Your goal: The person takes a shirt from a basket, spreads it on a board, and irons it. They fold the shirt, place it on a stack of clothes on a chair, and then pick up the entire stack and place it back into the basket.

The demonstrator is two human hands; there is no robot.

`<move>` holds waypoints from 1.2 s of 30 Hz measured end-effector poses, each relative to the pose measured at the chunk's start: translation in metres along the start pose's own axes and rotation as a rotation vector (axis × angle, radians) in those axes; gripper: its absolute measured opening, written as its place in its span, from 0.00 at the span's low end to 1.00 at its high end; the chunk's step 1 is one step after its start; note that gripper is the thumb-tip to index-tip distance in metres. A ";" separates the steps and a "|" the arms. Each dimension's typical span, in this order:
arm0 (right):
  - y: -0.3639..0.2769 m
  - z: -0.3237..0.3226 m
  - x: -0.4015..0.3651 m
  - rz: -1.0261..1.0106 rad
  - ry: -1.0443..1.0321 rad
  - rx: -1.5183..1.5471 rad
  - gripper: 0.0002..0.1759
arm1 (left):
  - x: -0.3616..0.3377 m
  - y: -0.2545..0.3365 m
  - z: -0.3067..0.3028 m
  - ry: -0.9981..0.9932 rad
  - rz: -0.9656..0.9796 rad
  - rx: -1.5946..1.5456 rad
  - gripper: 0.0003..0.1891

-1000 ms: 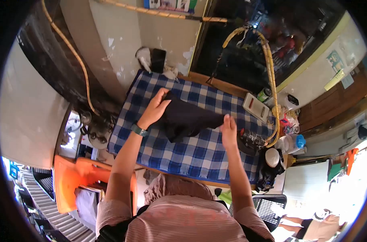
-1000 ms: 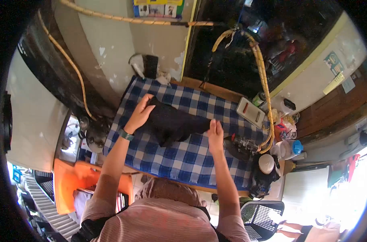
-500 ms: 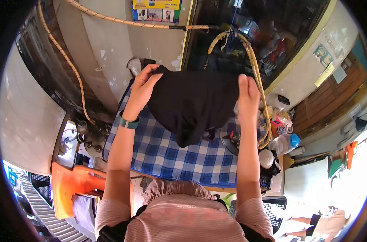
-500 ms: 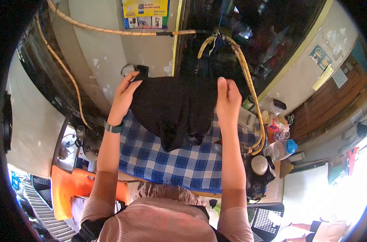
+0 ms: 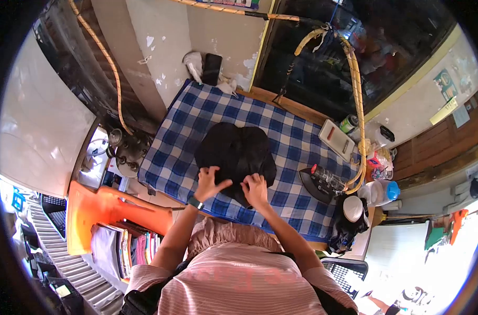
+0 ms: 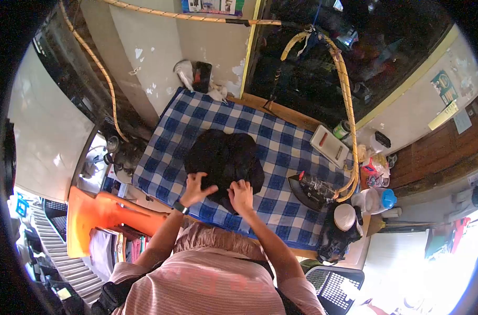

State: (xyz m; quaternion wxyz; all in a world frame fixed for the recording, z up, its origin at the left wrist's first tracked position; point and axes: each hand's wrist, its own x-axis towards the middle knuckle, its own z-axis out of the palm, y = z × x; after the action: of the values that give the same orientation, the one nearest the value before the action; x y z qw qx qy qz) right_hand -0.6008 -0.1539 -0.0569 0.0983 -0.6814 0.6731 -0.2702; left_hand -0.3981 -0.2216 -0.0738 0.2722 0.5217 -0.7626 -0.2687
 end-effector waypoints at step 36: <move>-0.009 0.002 -0.012 -0.346 -0.291 -0.133 0.12 | -0.059 -0.041 0.013 -0.088 -0.510 -0.969 0.22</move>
State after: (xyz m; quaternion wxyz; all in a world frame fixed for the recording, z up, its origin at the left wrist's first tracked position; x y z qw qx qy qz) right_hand -0.5911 -0.1419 -0.0570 0.1012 -0.8235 0.5412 -0.1369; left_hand -0.3629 -0.1773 -0.1193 0.3753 0.4933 -0.4115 -0.6682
